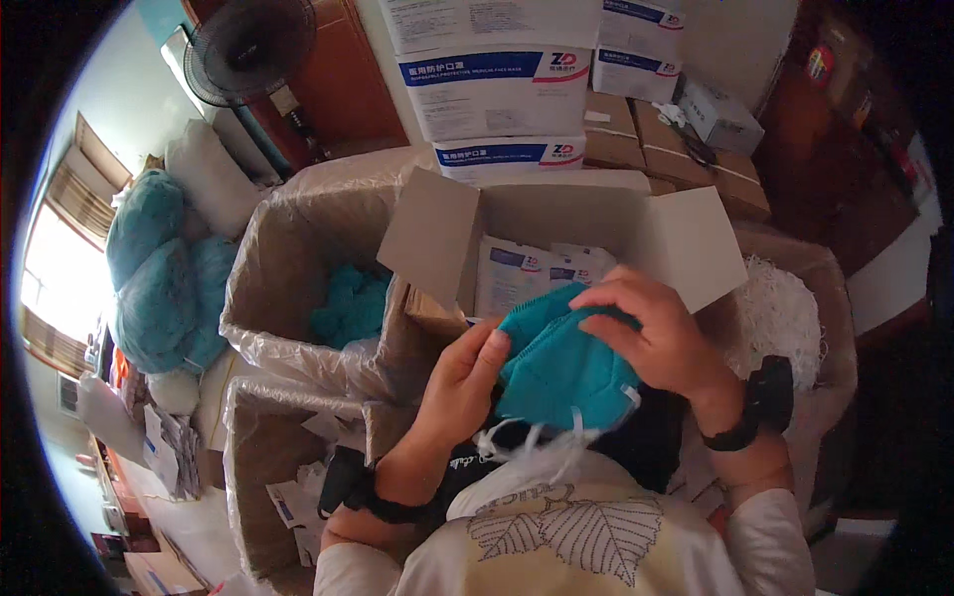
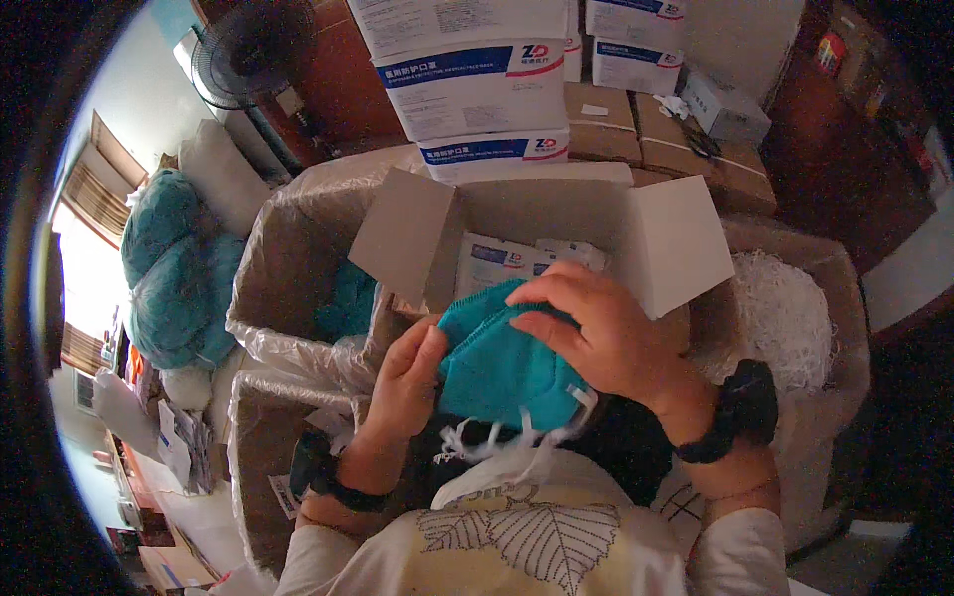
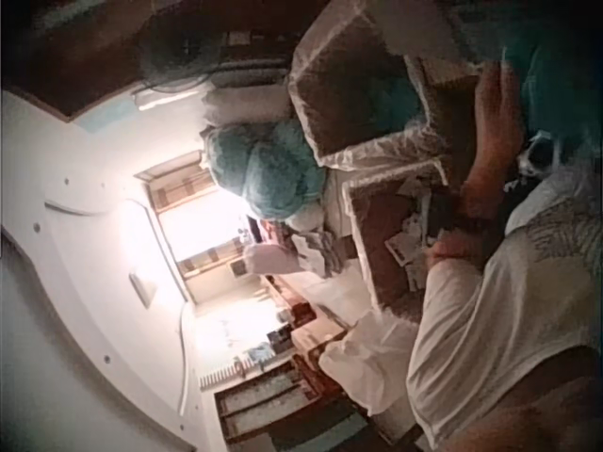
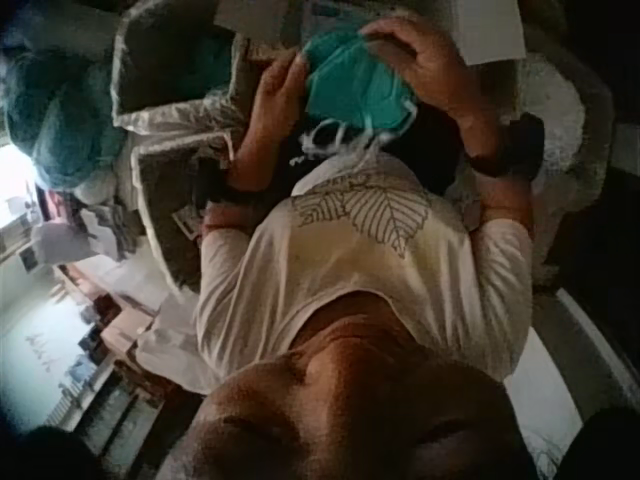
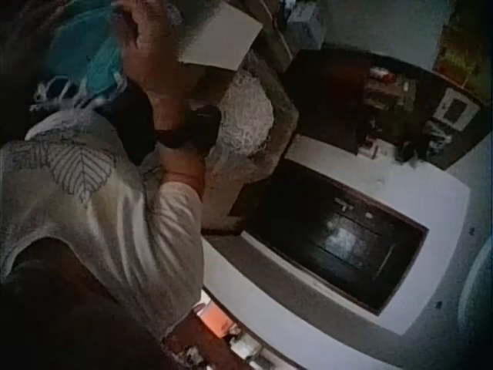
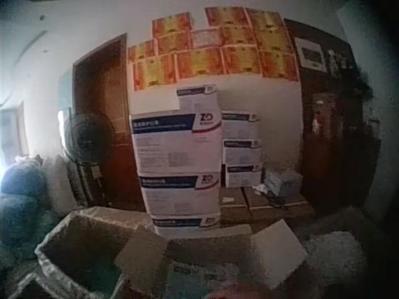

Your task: The recorder is packing individual medical face masks into white paper sleeves and placing them into a shipping box.

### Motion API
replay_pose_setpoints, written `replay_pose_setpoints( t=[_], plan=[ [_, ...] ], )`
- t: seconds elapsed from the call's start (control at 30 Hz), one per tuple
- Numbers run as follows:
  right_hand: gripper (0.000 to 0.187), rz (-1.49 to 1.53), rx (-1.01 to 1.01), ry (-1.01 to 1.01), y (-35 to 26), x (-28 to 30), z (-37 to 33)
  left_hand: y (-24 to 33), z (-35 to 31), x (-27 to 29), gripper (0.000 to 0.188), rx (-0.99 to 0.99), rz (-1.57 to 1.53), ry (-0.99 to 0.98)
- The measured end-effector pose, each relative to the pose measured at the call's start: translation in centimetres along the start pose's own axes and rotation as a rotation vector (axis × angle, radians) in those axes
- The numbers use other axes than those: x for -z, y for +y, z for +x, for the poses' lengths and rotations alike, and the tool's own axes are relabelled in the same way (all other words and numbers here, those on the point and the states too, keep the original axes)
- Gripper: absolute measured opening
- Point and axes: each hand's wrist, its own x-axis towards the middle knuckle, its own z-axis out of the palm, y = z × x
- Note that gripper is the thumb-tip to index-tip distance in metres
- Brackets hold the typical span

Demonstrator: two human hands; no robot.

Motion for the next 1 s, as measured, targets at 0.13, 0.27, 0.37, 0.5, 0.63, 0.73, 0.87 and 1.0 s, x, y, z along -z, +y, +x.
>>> replay_pose_setpoints(
  t=[0.13,0.27,0.37,0.5,0.63,0.73,0.87,1.0],
  plan=[
    [0.015,-0.027,-0.032,0.011,0.1,-0.7,0.1,-0.6,-0.9,0.1,0.038,0.002,-0.058,-0.13],
    [0.013,0.001,-0.009,0.0,0.5,-1.0,0.2,-0.7,-1.0,0.1,0.044,0.196,-0.332,-0.214],
    [0.012,0.056,-0.006,-0.037,0.9,-1.1,0.6,-2.2,-0.9,0.6,0.047,0.278,-0.57,-0.307],
    [0.011,0.069,0.037,-0.137,1.2,-0.6,0.8,-4.0,-1.4,0.9,0.045,0.319,-0.647,-0.422],
    [0.012,0.067,0.061,-0.212,1.3,-0.5,0.9,-4.2,-1.4,1.0,0.038,0.253,-0.507,-0.516],
    [0.014,0.064,0.083,-0.243,1.3,-0.8,0.9,-3.5,-1.0,0.5,0.033,0.196,-0.283,-0.533],
    [0.013,-0.082,0.165,-0.046,0.9,-0.3,0.9,-3.8,-1.0,0.7,0.031,0.144,-0.147,-0.282],
    [0.012,-0.137,0.045,-0.152,0.7,1.7,-0.4,-2.5,-1.0,1.2,0.029,0.036,0.035,-0.114]
  ],
)
